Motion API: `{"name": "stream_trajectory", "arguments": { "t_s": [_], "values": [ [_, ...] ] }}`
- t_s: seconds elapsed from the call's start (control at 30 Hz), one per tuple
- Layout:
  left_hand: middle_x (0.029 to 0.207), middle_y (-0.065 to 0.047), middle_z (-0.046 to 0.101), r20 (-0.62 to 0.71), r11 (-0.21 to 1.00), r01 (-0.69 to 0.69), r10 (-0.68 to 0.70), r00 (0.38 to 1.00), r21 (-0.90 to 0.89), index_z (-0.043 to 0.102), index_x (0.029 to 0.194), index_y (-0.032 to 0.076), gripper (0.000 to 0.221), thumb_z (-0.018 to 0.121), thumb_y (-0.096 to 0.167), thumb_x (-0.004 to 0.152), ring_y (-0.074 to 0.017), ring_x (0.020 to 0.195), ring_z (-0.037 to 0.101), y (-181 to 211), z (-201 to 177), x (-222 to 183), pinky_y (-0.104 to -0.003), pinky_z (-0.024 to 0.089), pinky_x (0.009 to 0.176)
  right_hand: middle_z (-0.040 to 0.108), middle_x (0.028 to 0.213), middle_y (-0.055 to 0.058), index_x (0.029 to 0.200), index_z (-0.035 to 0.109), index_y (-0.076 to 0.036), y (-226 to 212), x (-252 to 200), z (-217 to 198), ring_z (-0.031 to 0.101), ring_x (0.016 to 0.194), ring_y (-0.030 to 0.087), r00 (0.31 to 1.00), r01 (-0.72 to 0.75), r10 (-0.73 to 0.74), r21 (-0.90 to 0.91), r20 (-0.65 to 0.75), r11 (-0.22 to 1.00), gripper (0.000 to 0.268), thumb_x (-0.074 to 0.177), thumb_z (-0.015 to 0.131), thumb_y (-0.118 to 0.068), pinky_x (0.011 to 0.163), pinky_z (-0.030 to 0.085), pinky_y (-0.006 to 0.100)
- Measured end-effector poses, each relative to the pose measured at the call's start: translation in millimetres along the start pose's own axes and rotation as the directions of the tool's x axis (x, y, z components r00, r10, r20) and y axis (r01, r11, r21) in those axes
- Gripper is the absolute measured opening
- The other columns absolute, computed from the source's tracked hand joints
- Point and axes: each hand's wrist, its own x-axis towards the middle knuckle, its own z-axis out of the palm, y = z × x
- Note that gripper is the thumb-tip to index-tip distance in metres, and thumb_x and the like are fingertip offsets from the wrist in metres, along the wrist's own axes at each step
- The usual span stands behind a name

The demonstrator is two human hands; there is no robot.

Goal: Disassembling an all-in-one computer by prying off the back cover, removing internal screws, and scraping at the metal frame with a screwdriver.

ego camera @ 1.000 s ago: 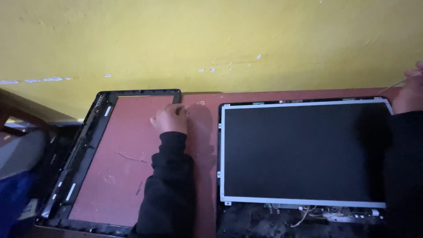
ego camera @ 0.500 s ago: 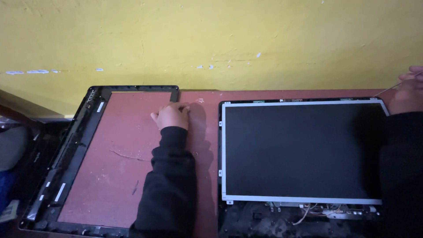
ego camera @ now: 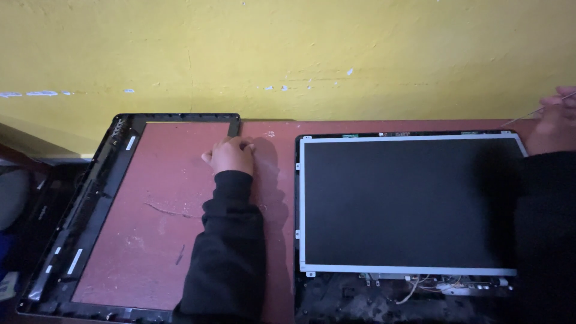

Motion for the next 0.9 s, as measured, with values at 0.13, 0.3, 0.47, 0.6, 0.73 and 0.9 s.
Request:
{"name": "stream_trajectory", "arguments": {
  "t_s": [0.13,0.3,0.47,0.6,0.73,0.9],
  "values": [
    [0.096,0.006,0.072,0.007,1.0,0.014,-0.014,1.0,0.0,0.081,0.091,0.039,0.029,0.056,0.027,0.1,-0.0219,0.098,0.06,-12,15,11,-0.04,0.022,0.086,0.071,0.122,0.016,0.142,0.056,-0.001,16,12,15,0.072,0.102,0.023,0.991,-0.133,0.129,0.228,0.031,0.965,0.011,0.133,0.057,-0.009,0.089,0.057,0.032],
    [0.094,0.0,0.073,0.094,0.999,0.053,-0.054,0.994,0.012,0.08,0.094,0.032,0.031,0.05,0.028,0.101,-0.0276,0.099,0.061,-11,3,10,-0.043,0.024,0.092,0.069,0.105,0.017,0.12,0.062,-0.001,-143,8,37,0.072,0.089,0.024,0.991,-0.123,0.133,0.608,0.03,0.784,0.012,0.113,0.069,0.006,0.076,0.064,0.033],
    [0.102,-0.009,0.077,0.079,0.994,0.051,-0.043,0.996,-0.096,0.079,0.114,0.024,0.034,0.048,0.03,0.102,-0.033,0.096,0.066,-24,13,17,-0.046,0.027,0.101,0.07,0.099,0.016,0.109,0.058,-0.004,-290,-8,56,0.075,0.09,0.024,0.923,-0.356,0.152,0.642,0.352,0.679,0.007,0.109,0.064,-0.008,0.084,0.071,0.038],
    [0.111,0.0,0.076,-0.024,0.996,-0.001,-0.001,1.0,-0.094,0.073,0.117,0.034,0.027,0.051,0.043,0.104,-0.0263,0.113,0.069,-37,35,25,-0.052,0.033,0.111,0.069,0.098,0.03,0.118,0.038,-0.003,-317,-42,117,0.076,0.082,0.041,0.856,-0.454,-0.037,0.784,0.515,0.423,0.013,0.108,0.045,-0.003,0.073,0.067,0.053],
    [0.11,0.001,0.076,-0.111,0.988,-0.055,0.039,0.993,-0.146,0.072,0.117,0.037,0.025,0.05,0.037,0.104,-0.0246,0.113,0.069,-35,29,23,-0.05,0.033,0.111,0.071,0.095,0.026,0.118,0.034,-0.005,-330,-69,142,0.077,0.083,0.039,0.849,-0.424,-0.114,0.793,0.516,0.437,0.012,0.11,0.042,-0.01,0.074,0.067,0.052],
    [0.117,0.004,0.074,-0.005,0.992,-0.066,0.065,0.998,-0.11,0.069,0.125,0.04,0.032,0.051,0.031,0.1,-0.025,0.118,0.066,-35,36,28,-0.056,0.03,0.114,0.07,0.094,0.025,0.118,0.034,-0.005,-312,-71,146,0.077,0.08,0.036,0.872,-0.413,-0.064,0.799,0.486,0.438,0.013,0.111,0.042,-0.013,0.072,0.067,0.048]
  ]
}}
